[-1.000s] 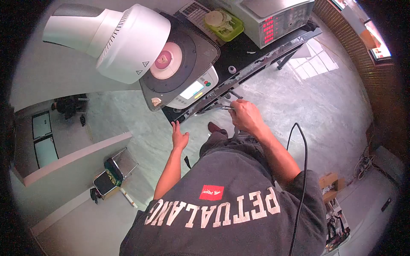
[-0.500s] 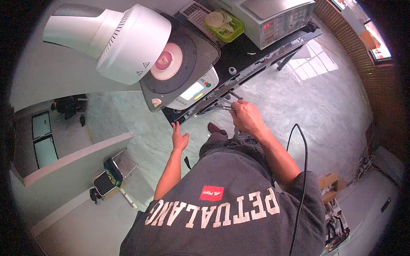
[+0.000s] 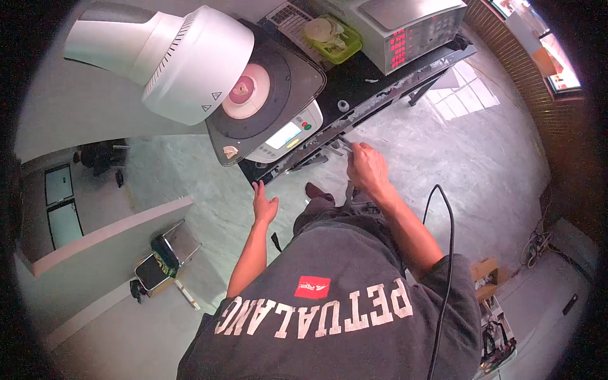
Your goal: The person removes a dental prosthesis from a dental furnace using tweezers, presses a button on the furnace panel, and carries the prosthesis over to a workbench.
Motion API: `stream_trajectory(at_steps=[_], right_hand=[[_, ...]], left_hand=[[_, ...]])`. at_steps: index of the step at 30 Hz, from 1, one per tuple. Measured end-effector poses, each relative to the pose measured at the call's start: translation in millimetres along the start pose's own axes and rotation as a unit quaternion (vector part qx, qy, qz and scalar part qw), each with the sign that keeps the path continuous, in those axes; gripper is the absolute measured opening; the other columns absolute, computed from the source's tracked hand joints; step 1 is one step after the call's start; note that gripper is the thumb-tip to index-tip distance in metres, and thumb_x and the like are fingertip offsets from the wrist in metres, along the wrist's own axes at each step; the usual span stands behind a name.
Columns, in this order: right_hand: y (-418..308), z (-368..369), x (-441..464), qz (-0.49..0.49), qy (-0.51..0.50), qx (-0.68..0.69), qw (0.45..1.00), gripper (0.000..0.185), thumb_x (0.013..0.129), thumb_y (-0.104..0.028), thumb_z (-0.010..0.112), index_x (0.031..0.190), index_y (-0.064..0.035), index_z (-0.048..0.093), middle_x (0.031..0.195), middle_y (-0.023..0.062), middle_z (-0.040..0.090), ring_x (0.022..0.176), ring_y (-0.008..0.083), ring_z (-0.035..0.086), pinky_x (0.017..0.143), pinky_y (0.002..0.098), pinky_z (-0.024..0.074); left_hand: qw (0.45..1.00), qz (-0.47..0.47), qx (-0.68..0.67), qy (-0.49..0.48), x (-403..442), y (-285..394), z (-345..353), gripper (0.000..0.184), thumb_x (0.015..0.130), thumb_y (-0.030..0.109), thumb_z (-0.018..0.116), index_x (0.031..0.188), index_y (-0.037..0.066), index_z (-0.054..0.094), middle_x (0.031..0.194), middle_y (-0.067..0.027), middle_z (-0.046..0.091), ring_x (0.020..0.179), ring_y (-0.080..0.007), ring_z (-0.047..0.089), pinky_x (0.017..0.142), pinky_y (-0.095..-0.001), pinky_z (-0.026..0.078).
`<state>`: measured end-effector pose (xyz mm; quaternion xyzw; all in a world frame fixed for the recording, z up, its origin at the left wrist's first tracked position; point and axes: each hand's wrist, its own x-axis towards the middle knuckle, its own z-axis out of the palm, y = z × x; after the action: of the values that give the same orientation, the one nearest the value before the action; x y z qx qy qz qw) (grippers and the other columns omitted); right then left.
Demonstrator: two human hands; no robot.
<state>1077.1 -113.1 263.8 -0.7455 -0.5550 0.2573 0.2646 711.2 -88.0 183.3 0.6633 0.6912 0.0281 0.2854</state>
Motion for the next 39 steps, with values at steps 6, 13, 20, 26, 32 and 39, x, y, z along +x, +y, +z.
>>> stream_trajectory(at_steps=[6,13,20,26,32,39], right_hand=[[12,16,22,0.045,0.071,-0.042,0.996,0.014,0.088,-0.015,0.055,0.091,-0.0032,0.062,0.086,0.0187,0.063,0.078,0.0409,0.064,0.065,0.051,0.0503],[27,37,34,0.044,0.059,-0.094,0.993,0.017,0.089,-0.018,0.056,0.096,-0.0065,0.066,0.082,0.0154,0.064,0.075,0.0383,0.065,0.065,0.049,0.052],[22,27,37,0.103,-0.007,-0.107,0.989,0.036,0.097,-0.024,0.045,0.082,-0.0007,0.068,0.084,0.0206,0.067,0.077,0.0418,0.067,0.068,0.0511,0.053],[22,25,38,0.096,-0.02,-0.105,0.99,0.035,0.097,-0.025,0.045,0.084,-0.0008,0.068,0.085,0.0214,0.068,0.078,0.0424,0.067,0.07,0.052,0.0529],[20,25,38,0.091,-0.015,-0.105,0.99,0.036,0.096,-0.024,0.046,0.083,-0.0002,0.068,0.084,0.0214,0.068,0.077,0.0433,0.066,0.07,0.0519,0.053],[17,21,37,0.095,-0.018,-0.101,0.99,0.033,0.096,-0.023,0.048,0.084,-0.0007,0.068,0.083,0.0212,0.068,0.078,0.042,0.067,0.069,0.0516,0.0527]], left_hand=[[1.0,-0.01,-0.008,-0.011,0,3,-3,0.084,0.077,0.012,0.067,0.149,0.0,0.026,0.157,-0.0279,0.014,0.143,-0.0385,0.026,0.114,-0.0371,0.031],[1.0,-0.009,-0.005,-0.014,-1,5,-6,0.087,0.078,0.012,0.069,0.151,0.003,0.023,0.157,-0.0259,0.015,0.142,-0.0389,0.029,0.114,-0.0391,0.032],[0.999,-0.023,-0.019,-0.019,0,8,-6,0.083,0.078,0.011,0.068,0.149,0.001,0.026,0.157,-0.0278,0.013,0.142,-0.0393,0.028,0.114,-0.0383,0.033],[1.0,-0.015,-0.013,-0.016,-1,7,-7,0.084,0.078,0.011,0.067,0.15,0.001,0.026,0.157,-0.0279,0.014,0.142,-0.0395,0.028,0.114,-0.0382,0.031],[1.0,-0.004,-0.011,-0.012,0,1,-4,0.088,0.077,0.014,0.07,0.151,0.003,0.023,0.157,-0.0266,0.016,0.142,-0.0385,0.027,0.115,-0.04,0.029],[1.0,-0.007,0.001,-0.017,0,0,-3,0.088,0.078,0.014,0.07,0.151,0.003,0.023,0.157,-0.0263,0.016,0.144,-0.0375,0.025,0.116,-0.0403,0.027]])
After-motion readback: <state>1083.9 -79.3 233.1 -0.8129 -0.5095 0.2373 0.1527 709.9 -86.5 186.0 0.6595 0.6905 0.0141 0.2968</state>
